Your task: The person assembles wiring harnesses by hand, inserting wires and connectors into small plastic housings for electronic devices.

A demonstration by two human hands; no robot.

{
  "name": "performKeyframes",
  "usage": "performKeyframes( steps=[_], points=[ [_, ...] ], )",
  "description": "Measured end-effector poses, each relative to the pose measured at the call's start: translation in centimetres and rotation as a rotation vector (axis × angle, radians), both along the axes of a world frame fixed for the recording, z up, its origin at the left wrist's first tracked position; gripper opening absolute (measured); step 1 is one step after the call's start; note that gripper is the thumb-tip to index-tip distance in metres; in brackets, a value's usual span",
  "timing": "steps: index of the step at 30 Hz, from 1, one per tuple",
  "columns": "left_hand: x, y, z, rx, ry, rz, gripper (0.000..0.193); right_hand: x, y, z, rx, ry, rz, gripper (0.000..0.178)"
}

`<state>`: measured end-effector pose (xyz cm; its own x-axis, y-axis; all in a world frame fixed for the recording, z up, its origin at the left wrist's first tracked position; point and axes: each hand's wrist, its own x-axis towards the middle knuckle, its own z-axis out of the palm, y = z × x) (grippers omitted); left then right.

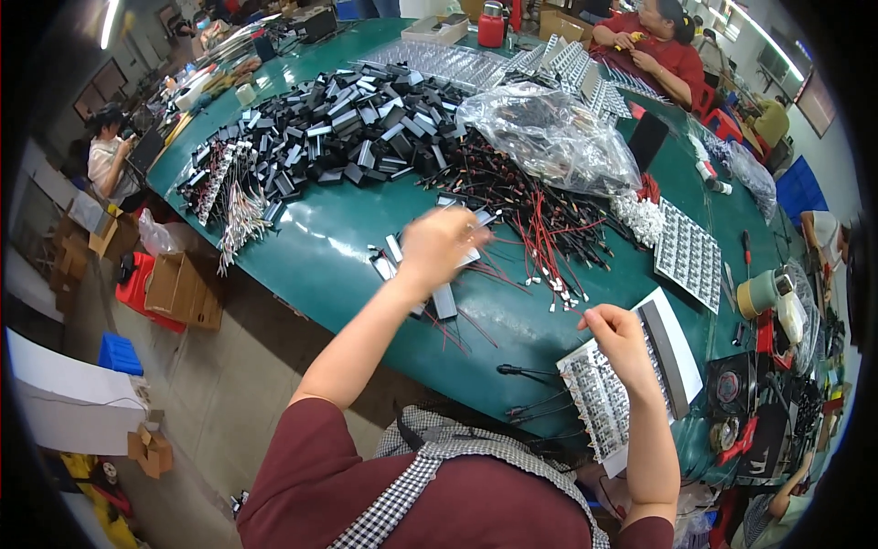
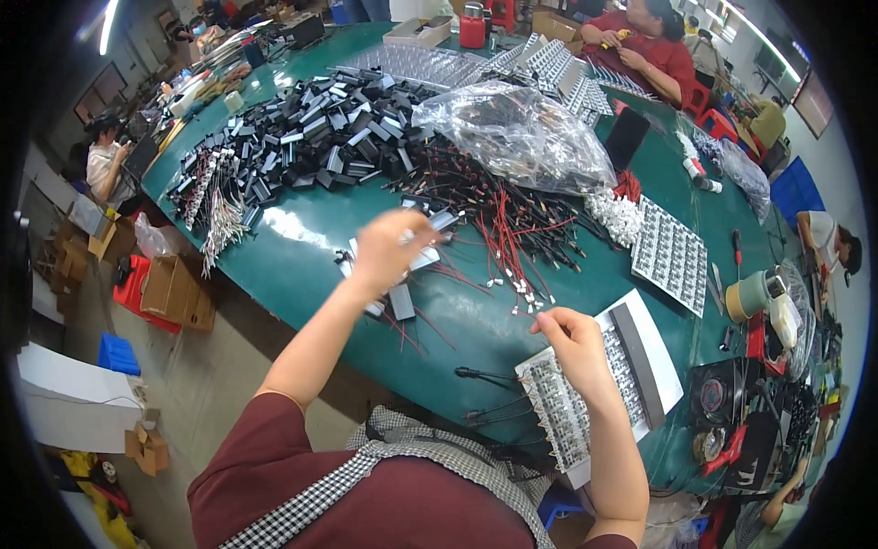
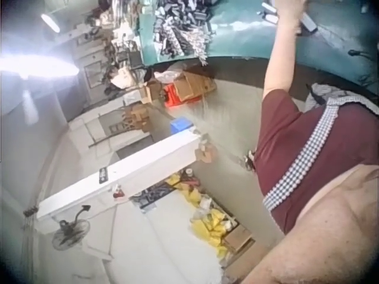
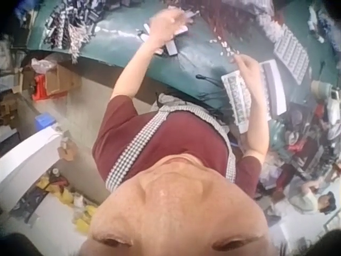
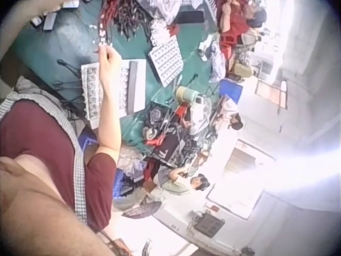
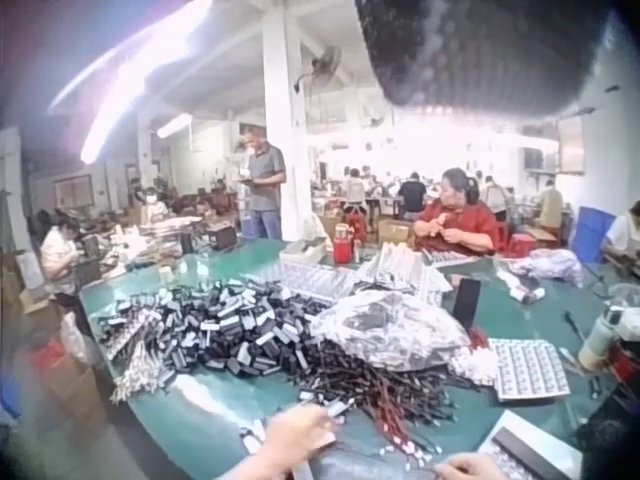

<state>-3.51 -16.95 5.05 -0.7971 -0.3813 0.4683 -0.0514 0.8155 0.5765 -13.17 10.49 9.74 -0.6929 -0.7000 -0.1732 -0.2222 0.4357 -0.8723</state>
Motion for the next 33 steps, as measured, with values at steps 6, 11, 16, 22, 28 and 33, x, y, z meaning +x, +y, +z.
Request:
performKeyframes(
  steps=[6, 11, 16, 22, 28, 33],
  points=[
    [-1.1, -17.9, -3.3, -0.253, 0.179, 0.857, 0.031, 0.9, -0.4, 0.7, -0.104, -0.023, 0.034, 0.019],
    [-3.2, -17.8, -3.1, 0.122, -0.099, 0.787, 0.027, 1.2, 0.2, 0.5, -0.208, -0.075, -0.001, 0.013],
    [-2.5, -17.8, -3.0, -0.074, 0.083, 0.772, 0.021, 1.4, 0.8, 0.4, -0.242, -0.108, 0.009, 0.012],
    [0.7, -10.4, 1.7, 0.28, 0.186, 0.239, 0.018, 1.8, 0.9, 0.7, -0.255, -0.07, -0.011, 0.012],
    [4.1, 3.4, 3.4, 1.058, 0.005, -0.499, 0.027, 2.3, 1.3, 1.7, -0.245, -0.109, -0.055, 0.011],
    [5.3, 9.3, 2.4, 1.25, 0.08, -0.587, 0.015, 4.3, 1.2, 4.0, -0.233, -0.022, -0.031, 0.01]
  ],
)
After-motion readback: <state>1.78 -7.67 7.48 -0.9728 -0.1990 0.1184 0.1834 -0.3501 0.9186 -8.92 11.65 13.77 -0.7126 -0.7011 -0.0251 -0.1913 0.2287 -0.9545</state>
